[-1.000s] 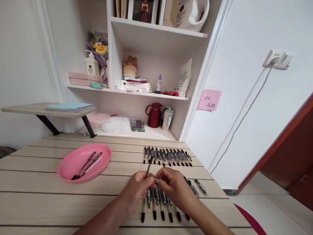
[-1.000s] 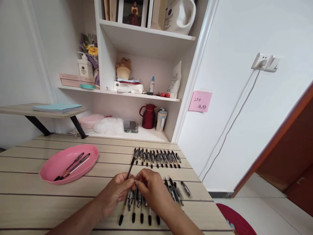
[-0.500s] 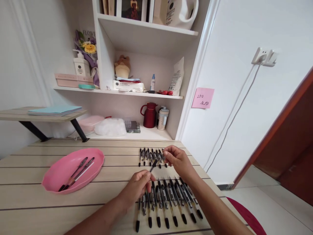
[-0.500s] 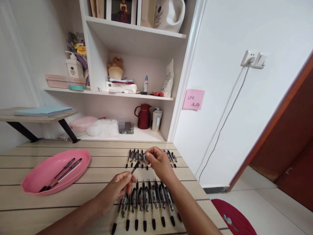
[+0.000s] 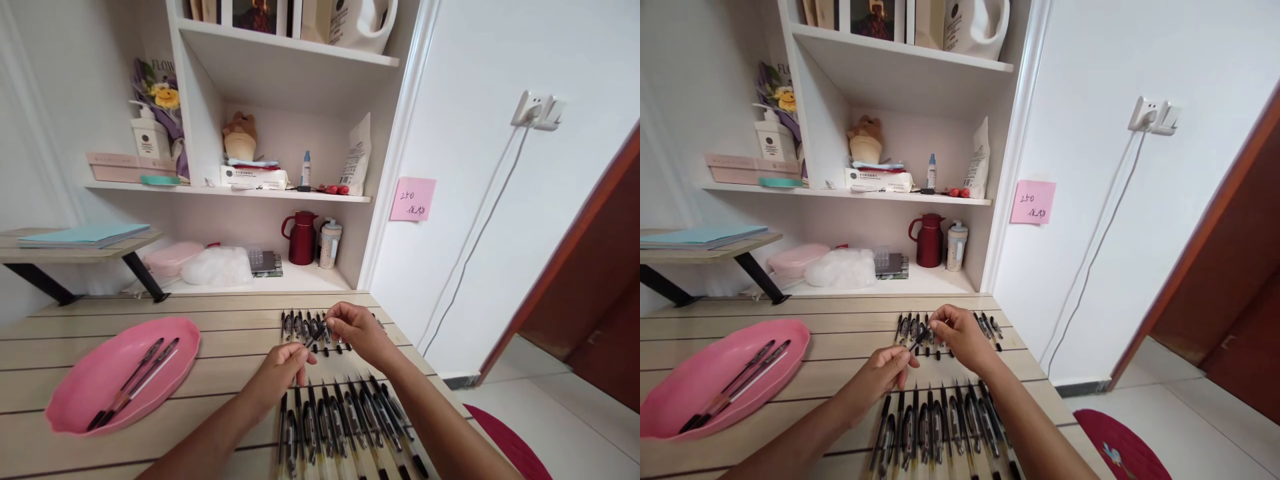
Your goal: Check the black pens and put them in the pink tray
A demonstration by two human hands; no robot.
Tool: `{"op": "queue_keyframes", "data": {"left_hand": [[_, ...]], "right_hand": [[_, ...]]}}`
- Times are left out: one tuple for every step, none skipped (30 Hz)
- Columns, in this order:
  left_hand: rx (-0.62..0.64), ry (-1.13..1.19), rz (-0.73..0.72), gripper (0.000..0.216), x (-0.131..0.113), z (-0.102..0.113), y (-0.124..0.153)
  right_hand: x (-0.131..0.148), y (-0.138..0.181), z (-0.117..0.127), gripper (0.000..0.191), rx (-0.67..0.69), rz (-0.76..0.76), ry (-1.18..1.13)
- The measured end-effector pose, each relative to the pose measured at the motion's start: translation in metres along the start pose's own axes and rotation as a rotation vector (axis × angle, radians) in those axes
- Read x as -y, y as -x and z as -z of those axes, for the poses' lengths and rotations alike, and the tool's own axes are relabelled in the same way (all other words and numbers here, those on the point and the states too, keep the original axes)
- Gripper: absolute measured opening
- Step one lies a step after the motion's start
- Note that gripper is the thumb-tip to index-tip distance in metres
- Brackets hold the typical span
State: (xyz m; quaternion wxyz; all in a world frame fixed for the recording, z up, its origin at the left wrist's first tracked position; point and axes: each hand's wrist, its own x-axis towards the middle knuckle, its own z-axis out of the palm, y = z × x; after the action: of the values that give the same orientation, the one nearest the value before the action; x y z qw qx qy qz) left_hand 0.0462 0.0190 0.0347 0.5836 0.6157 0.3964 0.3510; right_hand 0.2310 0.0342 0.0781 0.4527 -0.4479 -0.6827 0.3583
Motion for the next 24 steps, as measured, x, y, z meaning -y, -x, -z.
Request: {"op": "queue_keyframes", "data": {"left_hand": [[-0.005, -0.013, -0.008, 0.038, 0.001, 0.0, 0.0], [-0.009, -0.027, -0.019, 0.038, 0.002, 0.0, -0.001], [-0.013, -0.042, -0.032, 0.037, 0.003, 0.0, 0.0], [-0.018, -0.061, -0.045, 0.037, 0.003, -0.001, 0.0], [-0.027, -0.084, -0.054, 0.037, 0.004, -0.001, 0.001], [-0.041, -0.112, -0.064, 0.036, 0.004, -0.002, 0.002], [-0.062, -0.142, -0.08, 0.035, 0.004, -0.003, 0.003], [-0.085, -0.171, -0.1, 0.034, 0.004, -0.004, 0.004], [-0.109, -0.199, -0.124, 0.033, 0.003, -0.005, 0.005], [-0.129, -0.224, -0.15, 0.033, 0.003, -0.006, 0.006], [-0.146, -0.246, -0.176, 0.032, 0.002, -0.006, 0.007], [-0.16, -0.265, -0.196, 0.032, 0.001, -0.007, 0.008], [-0.171, -0.28, -0.208, 0.032, 0.0, -0.007, 0.008], [-0.177, -0.288, -0.216, 0.032, 0.0, -0.007, 0.009], [-0.178, -0.289, -0.221, 0.032, -0.001, -0.007, 0.01], [-0.175, -0.285, -0.224, 0.032, -0.001, -0.008, 0.01], [-0.17, -0.277, -0.228, 0.033, -0.001, -0.008, 0.011], [-0.165, -0.267, -0.231, 0.034, 0.0, -0.009, 0.011], [-0.161, -0.258, -0.235, 0.035, 0.0, -0.01, 0.012], [-0.16, -0.249, -0.239, 0.035, 0.0, -0.011, 0.012], [-0.161, -0.242, -0.243, 0.035, 0.0, -0.012, 0.013], [-0.162, -0.235, -0.246, 0.034, 0.0, -0.013, 0.013], [-0.159, -0.228, -0.247, 0.034, 0.0, -0.013, 0.014], [-0.157, -0.222, -0.246, 0.034, 0.0, -0.014, 0.014]], "right_hand": [[-0.001, 0.0, -0.001, 0.019, 0.002, -0.014, -0.007], [-0.002, 0.001, -0.002, 0.02, 0.004, -0.03, -0.02], [-0.003, 0.001, -0.003, 0.021, 0.007, -0.047, -0.039], [-0.004, 0.001, -0.004, 0.021, 0.01, -0.06, -0.063], [-0.005, 0.001, -0.004, 0.022, 0.011, -0.069, -0.088], [-0.005, 0.001, -0.005, 0.021, 0.009, -0.072, -0.109], [-0.005, 0.001, -0.006, 0.021, 0.006, -0.075, -0.12], [-0.004, 0.002, -0.006, 0.021, 0.002, -0.08, -0.122], [-0.004, 0.002, -0.006, 0.02, -0.002, -0.086, -0.116], [-0.003, 0.002, -0.007, 0.02, -0.005, -0.093, -0.107], [-0.002, 0.002, -0.008, 0.02, -0.007, -0.096, -0.1], [-0.002, 0.003, -0.009, 0.02, -0.011, -0.097, -0.093], [-0.002, 0.003, -0.01, 0.02, -0.021, -0.092, -0.084], [-0.002, 0.003, -0.012, 0.021, -0.04, -0.084, -0.073], [-0.002, 0.003, -0.013, 0.022, -0.063, -0.075, -0.06], [-0.002, 0.004, -0.016, 0.023, -0.087, -0.066, -0.046], [-0.002, 0.004, -0.018, 0.024, -0.11, -0.057, -0.031], [-0.001, 0.005, -0.019, 0.026, -0.131, -0.046, -0.017], [-0.001, 0.006, -0.021, 0.027, -0.147, -0.032, -0.006], [0.001, 0.007, -0.022, 0.028, -0.158, -0.016, 0.005], [0.002, 0.008, -0.022, 0.029, -0.16, 0.0, 0.015], [0.004, 0.009, -0.022, 0.03, -0.157, 0.015, 0.018], [0.006, 0.01, -0.021, 0.031, -0.143, 0.024, 0.006], [0.007, 0.01, -0.02, 0.031, -0.125, 0.027, -0.028]]}}
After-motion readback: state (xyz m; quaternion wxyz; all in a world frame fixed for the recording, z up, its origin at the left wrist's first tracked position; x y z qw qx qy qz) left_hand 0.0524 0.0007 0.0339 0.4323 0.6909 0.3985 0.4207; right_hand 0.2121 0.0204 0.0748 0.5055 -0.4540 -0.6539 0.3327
